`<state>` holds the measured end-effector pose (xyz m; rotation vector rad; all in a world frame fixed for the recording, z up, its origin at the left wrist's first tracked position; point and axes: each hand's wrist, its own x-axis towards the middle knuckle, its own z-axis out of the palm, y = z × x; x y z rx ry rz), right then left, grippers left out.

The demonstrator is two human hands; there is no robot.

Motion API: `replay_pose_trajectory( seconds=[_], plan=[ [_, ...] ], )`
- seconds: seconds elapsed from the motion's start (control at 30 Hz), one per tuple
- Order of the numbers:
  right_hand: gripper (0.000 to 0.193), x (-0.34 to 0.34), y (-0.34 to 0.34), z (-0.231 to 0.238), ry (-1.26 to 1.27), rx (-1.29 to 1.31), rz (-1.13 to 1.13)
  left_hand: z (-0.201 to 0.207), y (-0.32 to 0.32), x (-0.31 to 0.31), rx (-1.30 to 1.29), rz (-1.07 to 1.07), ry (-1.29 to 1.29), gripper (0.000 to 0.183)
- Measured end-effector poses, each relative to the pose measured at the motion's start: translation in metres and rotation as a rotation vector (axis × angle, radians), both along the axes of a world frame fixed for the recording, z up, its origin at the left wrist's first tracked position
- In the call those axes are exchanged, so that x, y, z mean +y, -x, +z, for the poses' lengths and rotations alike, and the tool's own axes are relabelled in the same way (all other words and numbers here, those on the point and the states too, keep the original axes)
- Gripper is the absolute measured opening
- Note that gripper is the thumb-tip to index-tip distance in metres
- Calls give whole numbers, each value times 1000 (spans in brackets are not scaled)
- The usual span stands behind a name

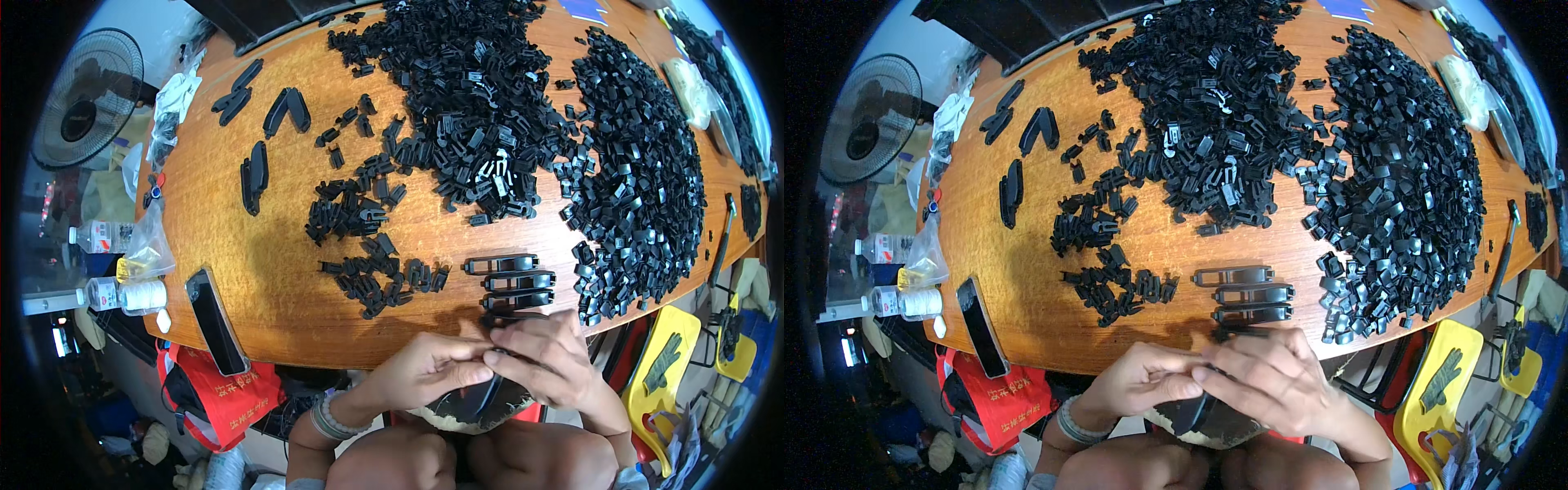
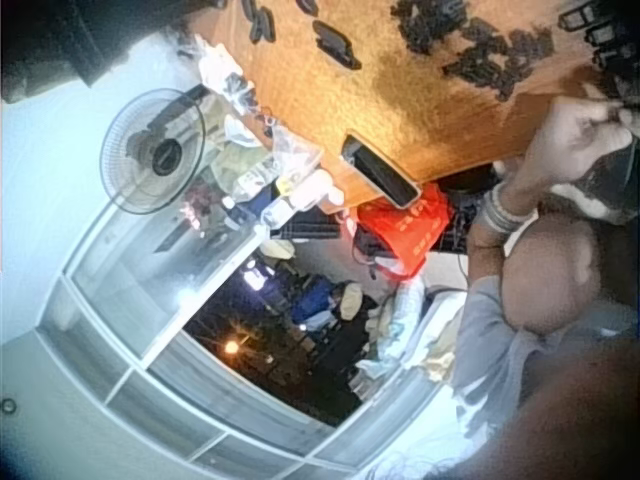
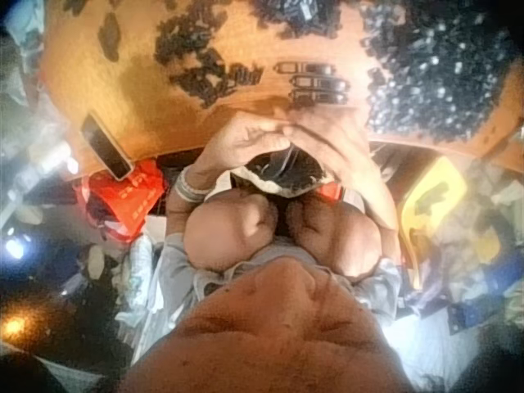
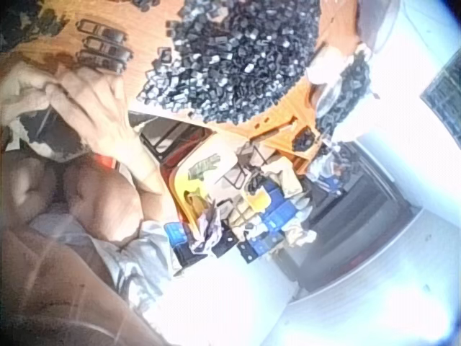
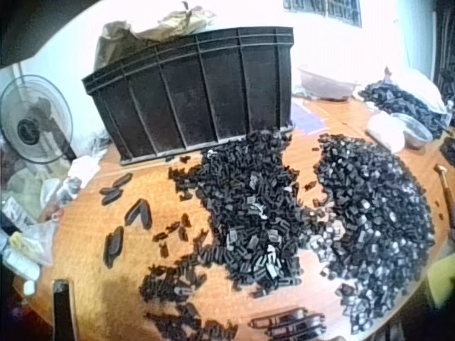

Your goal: The person assembles plastic components by fitting and snapping plastic pieces together by hand, tapping them with a small mallet, and arranging the assembled parts in a row on the table.

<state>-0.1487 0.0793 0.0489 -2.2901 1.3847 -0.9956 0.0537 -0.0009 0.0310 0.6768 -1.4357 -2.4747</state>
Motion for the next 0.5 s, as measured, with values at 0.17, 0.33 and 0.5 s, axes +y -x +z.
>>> replay_pose_trajectory(
  seconds=[0.17, 0.33, 0.5],
  plan=[
    [36, 19, 12, 10, -226, 167, 7, 30, 0, -30, -302, 13, 906, 24],
    [31, 31, 8, 0, -303, 194, -79, 20, 1, -104, -390, 325, 1438, 23],
    [34, 29, 2, -9, -272, 280, -372, 8, 41, -149, -293, 208, 1626, 32]
  ],
)
